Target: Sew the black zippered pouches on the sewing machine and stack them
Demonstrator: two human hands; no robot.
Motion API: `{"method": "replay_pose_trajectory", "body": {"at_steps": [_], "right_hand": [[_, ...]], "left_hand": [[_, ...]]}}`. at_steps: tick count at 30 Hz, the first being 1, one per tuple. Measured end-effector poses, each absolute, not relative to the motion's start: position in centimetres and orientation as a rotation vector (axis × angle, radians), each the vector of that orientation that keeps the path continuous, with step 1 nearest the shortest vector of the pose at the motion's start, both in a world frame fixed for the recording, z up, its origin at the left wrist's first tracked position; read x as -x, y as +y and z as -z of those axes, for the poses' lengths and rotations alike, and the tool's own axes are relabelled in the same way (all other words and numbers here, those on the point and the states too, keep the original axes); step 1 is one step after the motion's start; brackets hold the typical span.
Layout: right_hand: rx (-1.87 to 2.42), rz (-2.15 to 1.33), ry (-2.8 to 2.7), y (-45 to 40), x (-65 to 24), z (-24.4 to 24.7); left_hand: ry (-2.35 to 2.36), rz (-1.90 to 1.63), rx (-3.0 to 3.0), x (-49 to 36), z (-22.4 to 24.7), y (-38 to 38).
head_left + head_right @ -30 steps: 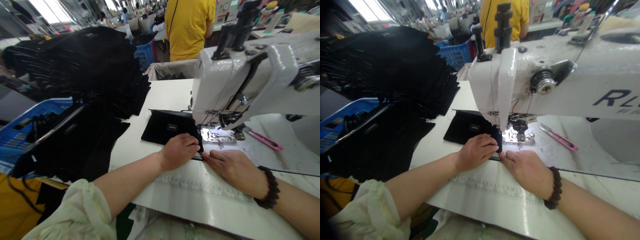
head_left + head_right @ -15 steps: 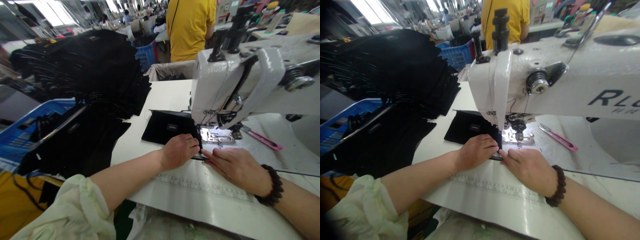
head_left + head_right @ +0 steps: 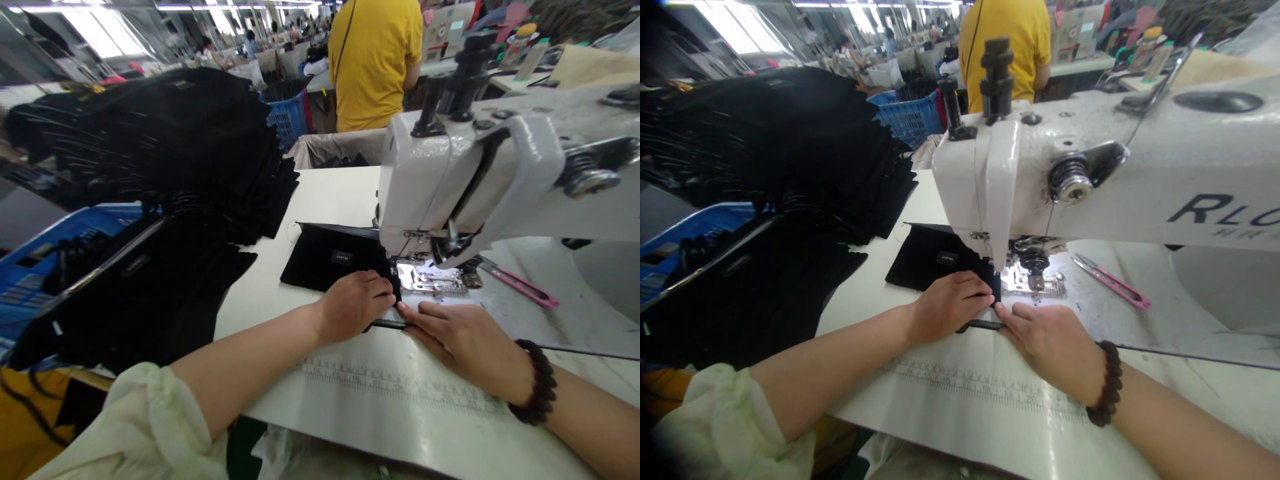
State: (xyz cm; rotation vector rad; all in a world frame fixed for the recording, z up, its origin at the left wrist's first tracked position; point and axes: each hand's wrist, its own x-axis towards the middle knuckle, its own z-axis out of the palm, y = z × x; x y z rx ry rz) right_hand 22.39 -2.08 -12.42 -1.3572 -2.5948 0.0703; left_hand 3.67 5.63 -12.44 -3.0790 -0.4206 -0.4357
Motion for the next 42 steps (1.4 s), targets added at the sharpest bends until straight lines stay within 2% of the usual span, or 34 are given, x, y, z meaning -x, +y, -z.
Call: {"method": "replay_pose_trajectory", "body": {"at_steps": [8, 28, 42], "right_hand": [[1.503, -0.100, -2.506, -1.7, -22.1, 12.5], [1.534, -0.107, -2.508, -1.6, -22.1, 12.6], [1.521, -0.096, -2.508, -1.6, -22.1, 12.5]], "left_hand": [[-0.474, 0.437, 3.034, -4.3, 12.4, 6.8], [-0.655, 0.554, 3.068, -5.2, 12.9, 9.1], [-0.719, 0.434, 3.122, -5.4, 12.4, 9.4]]}}
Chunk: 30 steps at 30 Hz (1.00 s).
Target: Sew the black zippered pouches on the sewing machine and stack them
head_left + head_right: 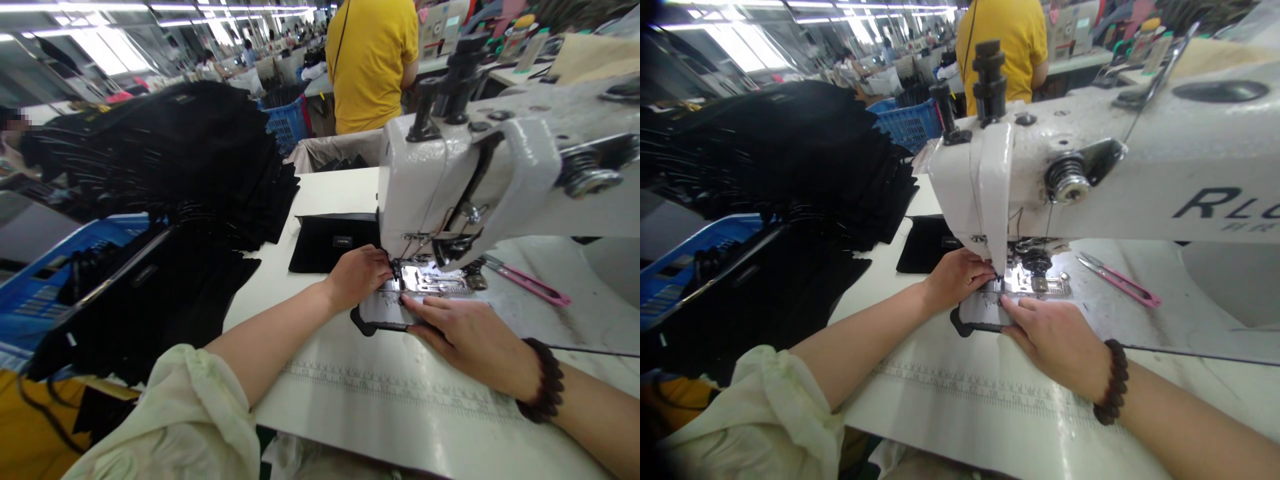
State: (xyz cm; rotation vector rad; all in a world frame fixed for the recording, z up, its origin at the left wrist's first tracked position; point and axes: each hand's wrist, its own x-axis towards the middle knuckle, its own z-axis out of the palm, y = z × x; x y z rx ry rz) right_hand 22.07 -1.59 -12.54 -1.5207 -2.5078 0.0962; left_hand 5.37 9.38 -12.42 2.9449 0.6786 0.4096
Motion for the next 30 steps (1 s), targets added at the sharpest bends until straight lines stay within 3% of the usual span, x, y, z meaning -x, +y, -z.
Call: {"method": "replay_pose_trajectory", "body": {"at_steps": [6, 11, 14, 22, 30], "right_hand": [[1.527, -0.129, -2.508, -1.6, -22.2, 12.7], [1.448, -0.119, -2.520, -1.9, -22.4, 12.8], [1.374, -0.061, -2.538, -2.0, -22.4, 12.8], [1.242, 0.097, -2.582, -1.8, -22.6, 12.5], [1.095, 0.320, -2.565, -2.5, -22.3, 11.9]], "left_hand": [[0.775, -0.257, -2.928, -2.9, 11.2, 12.2], [0.923, 0.356, -3.040, -0.2, 8.2, 9.1], [0.840, 0.506, -3.015, -0.4, 7.3, 5.3], [0.811, 0.041, -3.010, -1.0, 8.8, 3.5], [0.813, 0.022, -2.975, -1.4, 9.0, 3.5]]}}
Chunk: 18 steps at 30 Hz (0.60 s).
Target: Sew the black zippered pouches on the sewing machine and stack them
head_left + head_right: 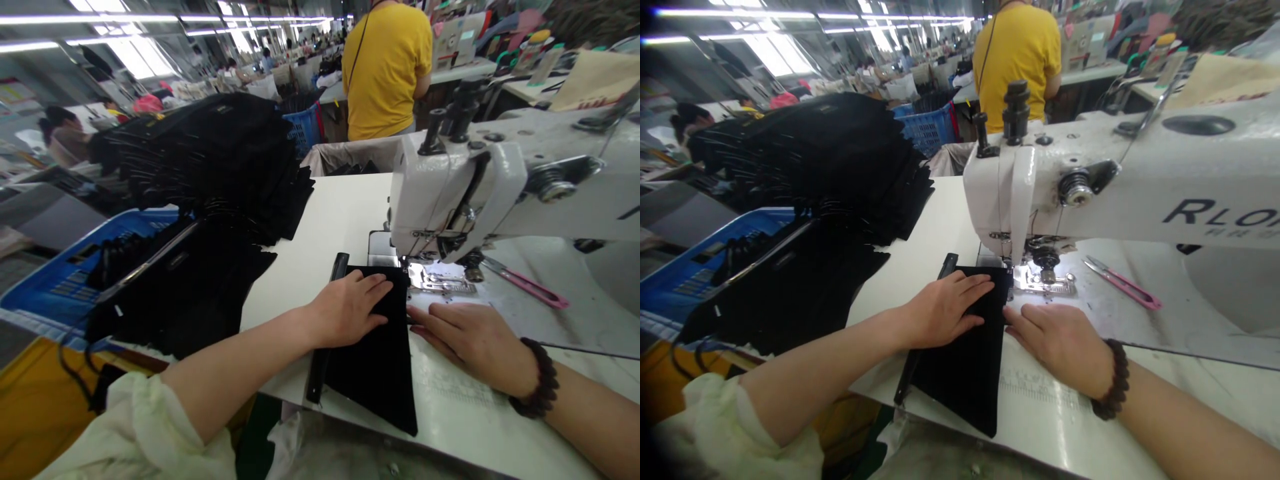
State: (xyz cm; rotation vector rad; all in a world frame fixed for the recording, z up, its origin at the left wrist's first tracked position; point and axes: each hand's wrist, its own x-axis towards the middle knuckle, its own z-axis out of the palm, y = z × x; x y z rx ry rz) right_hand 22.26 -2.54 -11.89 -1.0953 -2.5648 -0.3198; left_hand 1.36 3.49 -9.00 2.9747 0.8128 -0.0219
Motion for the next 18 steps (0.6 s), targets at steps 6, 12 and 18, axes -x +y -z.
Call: {"method": "replay_pose_trajectory", "body": {"at_steps": [6, 12, 18], "right_hand": [[1.054, 0.382, -2.649, -2.8, -21.5, 11.9], [1.288, 0.188, -2.752, -3.0, -20.4, 11.6], [1.256, 0.253, -2.749, -3.2, -20.9, 11.6]], "left_hand": [[0.835, 0.022, -2.884, -1.5, 8.7, 3.3], [0.863, 0.050, -2.826, -1.5, 8.9, 3.1], [0.868, 0.042, -2.814, -1.6, 8.9, 2.7]]}}
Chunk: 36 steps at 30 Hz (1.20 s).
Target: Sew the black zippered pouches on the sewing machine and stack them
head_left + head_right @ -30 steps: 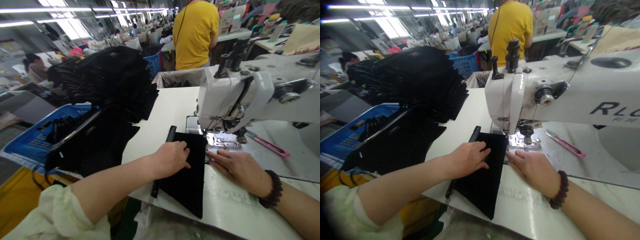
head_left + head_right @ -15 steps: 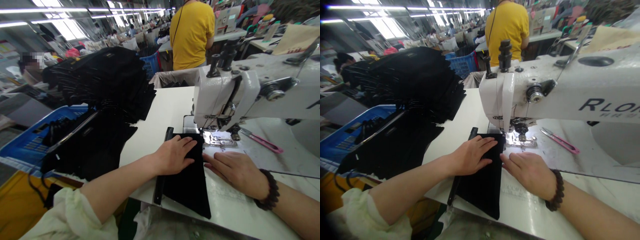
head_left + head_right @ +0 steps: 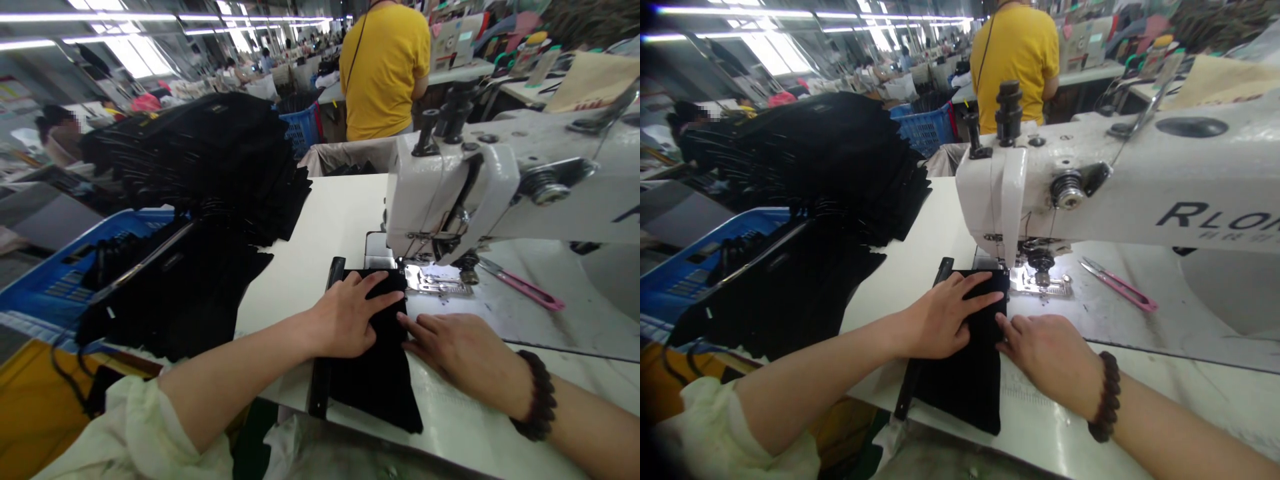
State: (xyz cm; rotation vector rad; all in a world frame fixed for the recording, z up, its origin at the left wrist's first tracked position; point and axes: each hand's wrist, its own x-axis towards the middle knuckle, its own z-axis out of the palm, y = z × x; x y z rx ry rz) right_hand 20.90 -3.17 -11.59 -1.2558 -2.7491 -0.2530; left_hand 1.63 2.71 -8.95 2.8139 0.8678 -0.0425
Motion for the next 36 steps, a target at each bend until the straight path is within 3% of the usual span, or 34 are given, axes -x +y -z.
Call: {"method": "replay_pose_trajectory", "body": {"at_steps": [14, 28, 36], "right_hand": [[1.280, 0.074, -2.736, -3.3, -21.3, 11.5], [1.155, -0.063, -2.519, -3.0, -20.8, 11.7], [1.042, -0.057, -2.567, -3.1, -20.6, 11.3]], "left_hand": [[0.851, 0.194, -2.811, -2.5, 8.3, 2.2], [0.712, -0.123, -2.683, -2.1, 8.4, 3.1], [0.801, -0.019, -2.721, -2.2, 9.1, 2.3]]}}
